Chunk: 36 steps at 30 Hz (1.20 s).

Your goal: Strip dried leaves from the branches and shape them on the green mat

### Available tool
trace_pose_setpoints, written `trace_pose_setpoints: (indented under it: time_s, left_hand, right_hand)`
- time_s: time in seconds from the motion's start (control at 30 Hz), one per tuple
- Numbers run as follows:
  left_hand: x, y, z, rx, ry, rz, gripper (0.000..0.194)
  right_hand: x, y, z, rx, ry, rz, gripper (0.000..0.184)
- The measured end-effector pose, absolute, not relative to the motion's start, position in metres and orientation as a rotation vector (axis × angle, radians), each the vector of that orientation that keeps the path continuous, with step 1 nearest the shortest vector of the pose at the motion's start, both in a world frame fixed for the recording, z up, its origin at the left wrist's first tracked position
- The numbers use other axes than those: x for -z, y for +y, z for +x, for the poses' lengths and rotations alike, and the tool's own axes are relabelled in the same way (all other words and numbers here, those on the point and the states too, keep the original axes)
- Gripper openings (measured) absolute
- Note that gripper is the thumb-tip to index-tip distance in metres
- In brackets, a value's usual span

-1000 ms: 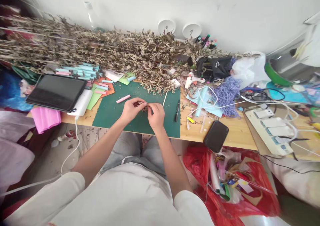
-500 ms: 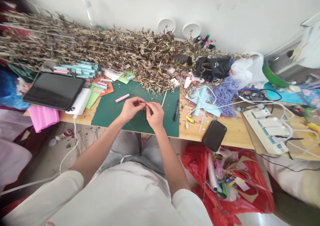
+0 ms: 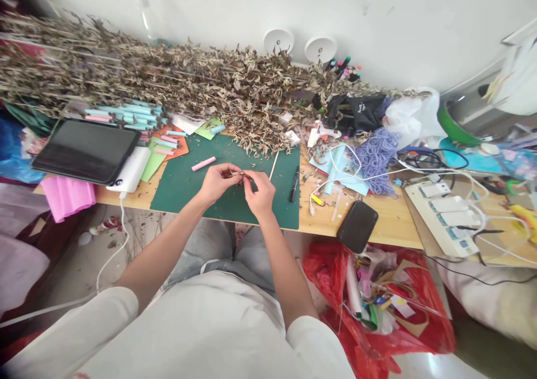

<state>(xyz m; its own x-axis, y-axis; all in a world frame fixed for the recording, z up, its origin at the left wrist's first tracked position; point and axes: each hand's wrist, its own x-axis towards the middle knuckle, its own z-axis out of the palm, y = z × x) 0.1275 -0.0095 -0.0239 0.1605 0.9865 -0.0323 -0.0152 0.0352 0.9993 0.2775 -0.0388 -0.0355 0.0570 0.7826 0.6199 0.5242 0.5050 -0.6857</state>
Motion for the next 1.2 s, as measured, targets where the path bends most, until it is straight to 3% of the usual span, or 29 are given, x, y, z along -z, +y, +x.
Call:
trace_pose_setpoints:
  time_s: [0.57, 0.97, 1.2]
  left_hand:
    - [0.015, -0.010, 0.128, -0.993, 1.225, 1.484, 0.013]
    - [0.009, -0.012, 0.134, -1.074, 1.434, 1.503, 0.013]
    - [0.015, -0.009, 0.128, -1.076, 1.284, 1.391, 0.021]
  right_hand:
    - [0.040, -0.038, 0.275, -0.278, -1.644, -1.126, 0.010]
    - [0.042, -0.037, 0.277, -0.138, -1.569, -1.252, 0.008]
    - [0.039, -0.039, 0.276, -0.189, -1.588, -1.246, 0.012]
